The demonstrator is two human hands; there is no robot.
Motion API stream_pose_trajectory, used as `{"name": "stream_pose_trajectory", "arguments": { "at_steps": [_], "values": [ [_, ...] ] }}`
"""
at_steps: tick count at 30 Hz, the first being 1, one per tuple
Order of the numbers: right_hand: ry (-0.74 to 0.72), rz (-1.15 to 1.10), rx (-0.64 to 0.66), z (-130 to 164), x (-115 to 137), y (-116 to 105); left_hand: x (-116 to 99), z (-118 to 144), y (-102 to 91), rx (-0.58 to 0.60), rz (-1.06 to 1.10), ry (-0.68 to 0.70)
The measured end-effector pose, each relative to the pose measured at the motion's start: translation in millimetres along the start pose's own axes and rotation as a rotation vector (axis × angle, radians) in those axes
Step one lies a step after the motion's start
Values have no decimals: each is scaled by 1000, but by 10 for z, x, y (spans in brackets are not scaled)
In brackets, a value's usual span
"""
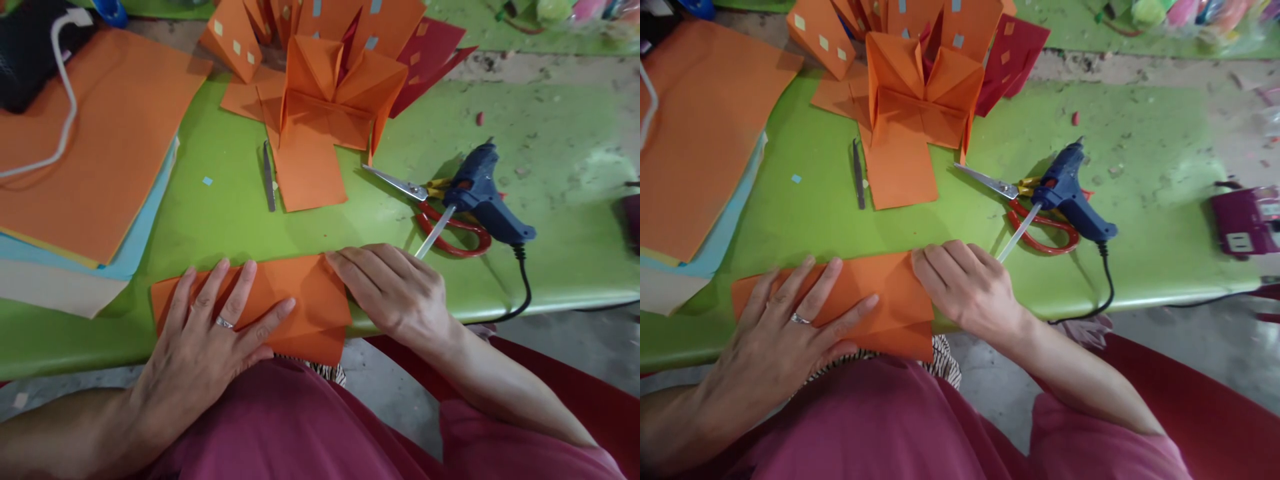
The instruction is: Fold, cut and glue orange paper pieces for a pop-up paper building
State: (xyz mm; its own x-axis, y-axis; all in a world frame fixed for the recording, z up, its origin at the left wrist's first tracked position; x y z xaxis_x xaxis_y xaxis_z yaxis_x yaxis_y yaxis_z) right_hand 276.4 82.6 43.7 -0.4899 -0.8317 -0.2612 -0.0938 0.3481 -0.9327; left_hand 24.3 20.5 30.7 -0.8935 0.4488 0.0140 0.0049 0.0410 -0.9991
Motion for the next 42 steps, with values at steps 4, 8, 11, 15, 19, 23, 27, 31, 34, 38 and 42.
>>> {"name": "stream_pose_trajectory", "arguments": {
  "at_steps": [4, 8, 11, 15, 19, 23, 27, 31, 34, 38, 42],
  "values": [
    [-25, 22, 33, -29, -5, -23, -3, -3, 10, 3, -23, 5],
    [-82, 26, 88, -2, -7, -56, -2, -3, 4, 26, -30, 9],
    [-51, 13, 128, 29, -3, -110, -4, -16, -14, 59, -52, 18],
    [35, -55, 23, -72, 100, -177, -18, -42, -36, 34, -67, 35],
    [-14, -206, -73, -299, 375, -76, -20, -54, -33, 3, -21, 21],
    [-6, -278, -52, -344, 543, 91, -19, -45, -11, 15, -8, -1],
    [17, -252, 2, -183, 483, 107, -26, -37, 23, -22, -1, 2],
    [47, -204, 32, -48, 401, 91, 50, 0, 102, -47, -1, 22],
    [46, -190, 29, -20, 395, 116, 213, 110, 170, -75, 46, 29],
    [47, -194, 13, -37, 402, 143, 483, 347, 224, -128, 58, -72],
    [47, -192, -1, -47, 393, 154, 639, 533, 205, -140, 15, -149]
  ]
}}
Point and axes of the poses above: each hand's wrist, its own z-axis away from the middle knuckle, its own y-axis out of the palm, x = y × z, the point moved 1 cm from there along -z, towards the middle knuckle, and after that the axes turned 13 degrees about -y, right-handed, at the moved point
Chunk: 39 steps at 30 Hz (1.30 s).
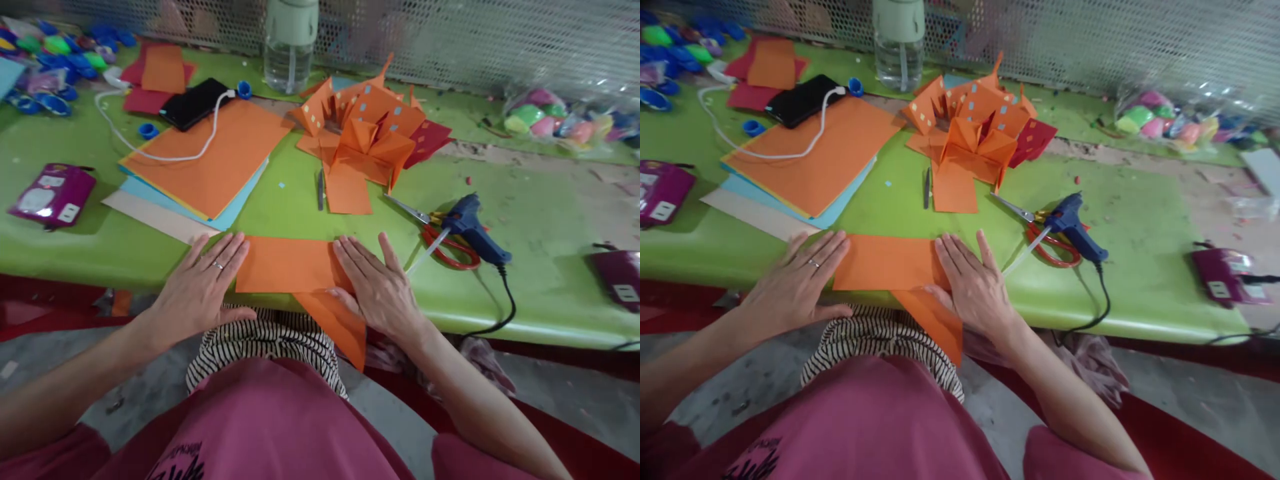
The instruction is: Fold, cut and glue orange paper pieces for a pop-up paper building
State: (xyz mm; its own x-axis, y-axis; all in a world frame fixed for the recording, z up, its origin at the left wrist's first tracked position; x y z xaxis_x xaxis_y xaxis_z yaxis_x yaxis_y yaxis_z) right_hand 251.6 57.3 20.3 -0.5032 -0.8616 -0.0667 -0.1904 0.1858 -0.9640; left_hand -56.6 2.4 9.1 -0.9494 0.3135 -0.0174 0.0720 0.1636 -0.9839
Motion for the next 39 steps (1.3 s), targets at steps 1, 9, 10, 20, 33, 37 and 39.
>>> {"name": "stream_pose_trajectory", "arguments": {
  "at_steps": [1, 9, 10, 20, 33, 37, 39],
  "values": [
    [-2, 3, -3, 2, -4, 4, 21, 20, -28, -4, -2, -5],
    [14, 5, -74, -78, -97, 27, 68, -111, -288, -80, 97, -266],
    [26, 3, -81, -115, -118, 26, 71, -169, -280, -88, 113, -270],
    [155, -261, -104, -291, -261, -51, 309, -524, -169, 191, 455, -239],
    [418, -747, -359, -190, 275, -565, 183, -558, -630, 244, 1677, -500],
    [492, -899, -340, -160, 321, -558, 189, -538, -727, 327, 1759, -459],
    [501, -945, -317, -147, 325, -553, 171, -534, -750, 323, 1731, -360]
  ]
}}
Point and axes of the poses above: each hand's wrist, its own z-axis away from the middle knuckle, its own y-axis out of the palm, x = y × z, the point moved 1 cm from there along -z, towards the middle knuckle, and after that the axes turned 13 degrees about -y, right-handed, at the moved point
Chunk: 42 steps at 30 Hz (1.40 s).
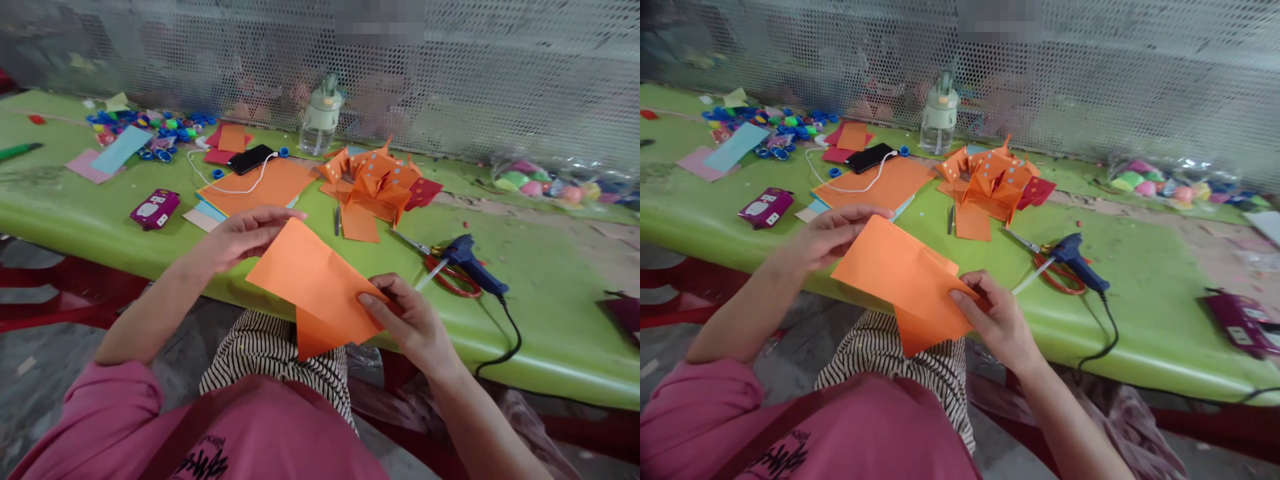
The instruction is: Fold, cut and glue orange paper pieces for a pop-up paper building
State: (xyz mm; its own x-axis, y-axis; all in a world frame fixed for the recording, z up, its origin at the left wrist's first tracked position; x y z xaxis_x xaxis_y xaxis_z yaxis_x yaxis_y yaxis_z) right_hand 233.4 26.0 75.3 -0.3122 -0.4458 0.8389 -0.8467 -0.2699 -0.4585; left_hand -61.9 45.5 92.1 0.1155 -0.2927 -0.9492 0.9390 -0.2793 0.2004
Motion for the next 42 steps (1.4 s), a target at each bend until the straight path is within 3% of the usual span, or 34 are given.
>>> {"name": "stream_pose_trajectory", "arguments": {
  "at_steps": [2, 5, 10, 17, 21, 25, 37, 42],
  "values": [
    [-14, 11, 47, 4, -7, -2, -6, 8, 37, 6, -81, 99],
    [-106, 105, 142, -9, -13, 0, -3, 32, 127, -96, -178, 198],
    [-360, 353, 53, -88, 87, 75, 57, 90, 366, -143, -254, 174],
    [-335, 271, 167, -191, 267, 293, 226, 124, 504, -153, -311, 285],
    [-365, 256, 213, -170, 262, 279, 249, 184, 478, -212, -460, 354],
    [-413, 256, 260, -160, 237, 241, 261, 188, 453, -179, -541, 395],
    [-420, 248, 190, -173, 234, 343, 282, 142, 459, -114, -508, 189],
    [-468, 226, 164, -177, 232, 351, 328, 151, 439, -130, -501, 201]
  ]
}}
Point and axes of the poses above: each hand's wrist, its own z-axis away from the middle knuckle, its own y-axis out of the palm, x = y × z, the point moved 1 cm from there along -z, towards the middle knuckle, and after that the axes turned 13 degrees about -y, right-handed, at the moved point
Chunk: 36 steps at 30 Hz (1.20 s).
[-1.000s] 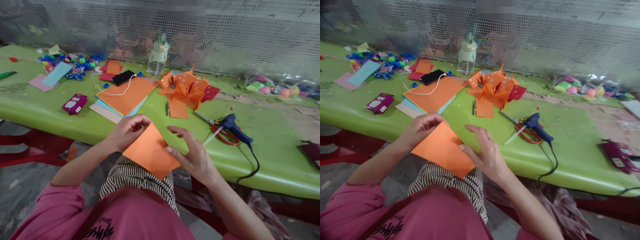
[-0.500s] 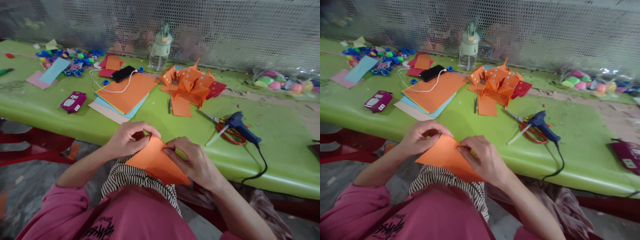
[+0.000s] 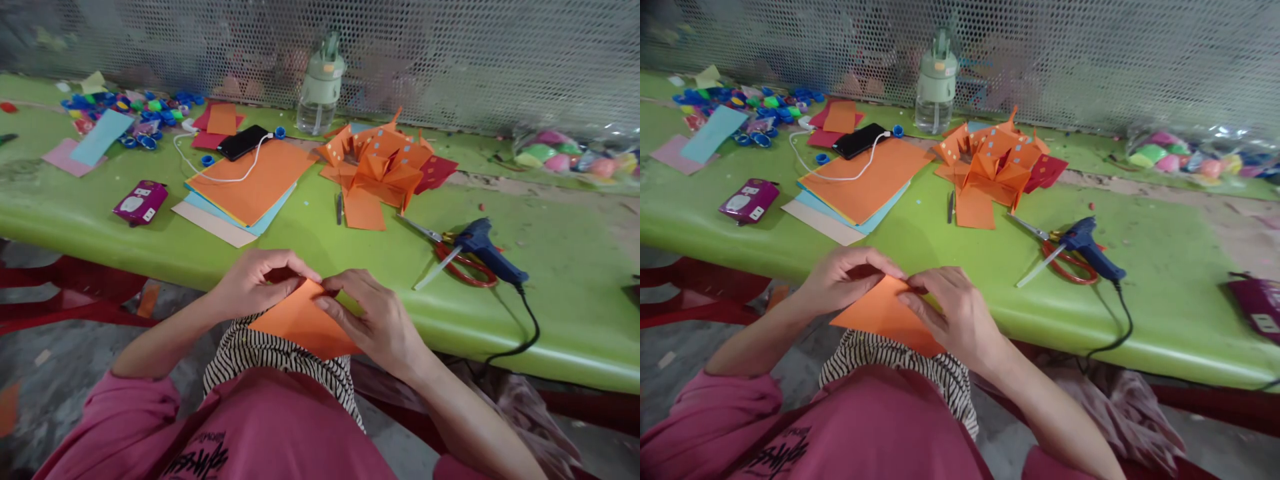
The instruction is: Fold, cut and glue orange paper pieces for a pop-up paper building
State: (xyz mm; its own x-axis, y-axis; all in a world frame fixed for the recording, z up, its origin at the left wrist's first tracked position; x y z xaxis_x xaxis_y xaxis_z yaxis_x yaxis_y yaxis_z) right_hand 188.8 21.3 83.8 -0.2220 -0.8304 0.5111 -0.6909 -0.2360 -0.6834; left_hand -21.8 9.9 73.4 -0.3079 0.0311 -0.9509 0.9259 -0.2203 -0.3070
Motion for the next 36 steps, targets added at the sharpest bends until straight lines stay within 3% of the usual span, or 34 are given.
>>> {"name": "stream_pose_trajectory", "arguments": {
  "at_steps": [4, 14, 21, 31, 36],
  "values": [
    [-31, 42, -19, -6, 12, 6, 37, 9, 19, 59, 78, 23],
    [-28, 89, 45, 1, 6, -14, -67, 67, 1, 145, 58, -132],
    [-14, 107, 87, 0, 19, -15, -75, 83, 88, 18, -34, -147],
    [-34, 95, 140, 30, 10, -25, -44, 129, 101, -7, -70, -77],
    [-46, 61, 166, 35, -1, -27, -55, 143, 62, 33, -110, -132]
  ]
}}
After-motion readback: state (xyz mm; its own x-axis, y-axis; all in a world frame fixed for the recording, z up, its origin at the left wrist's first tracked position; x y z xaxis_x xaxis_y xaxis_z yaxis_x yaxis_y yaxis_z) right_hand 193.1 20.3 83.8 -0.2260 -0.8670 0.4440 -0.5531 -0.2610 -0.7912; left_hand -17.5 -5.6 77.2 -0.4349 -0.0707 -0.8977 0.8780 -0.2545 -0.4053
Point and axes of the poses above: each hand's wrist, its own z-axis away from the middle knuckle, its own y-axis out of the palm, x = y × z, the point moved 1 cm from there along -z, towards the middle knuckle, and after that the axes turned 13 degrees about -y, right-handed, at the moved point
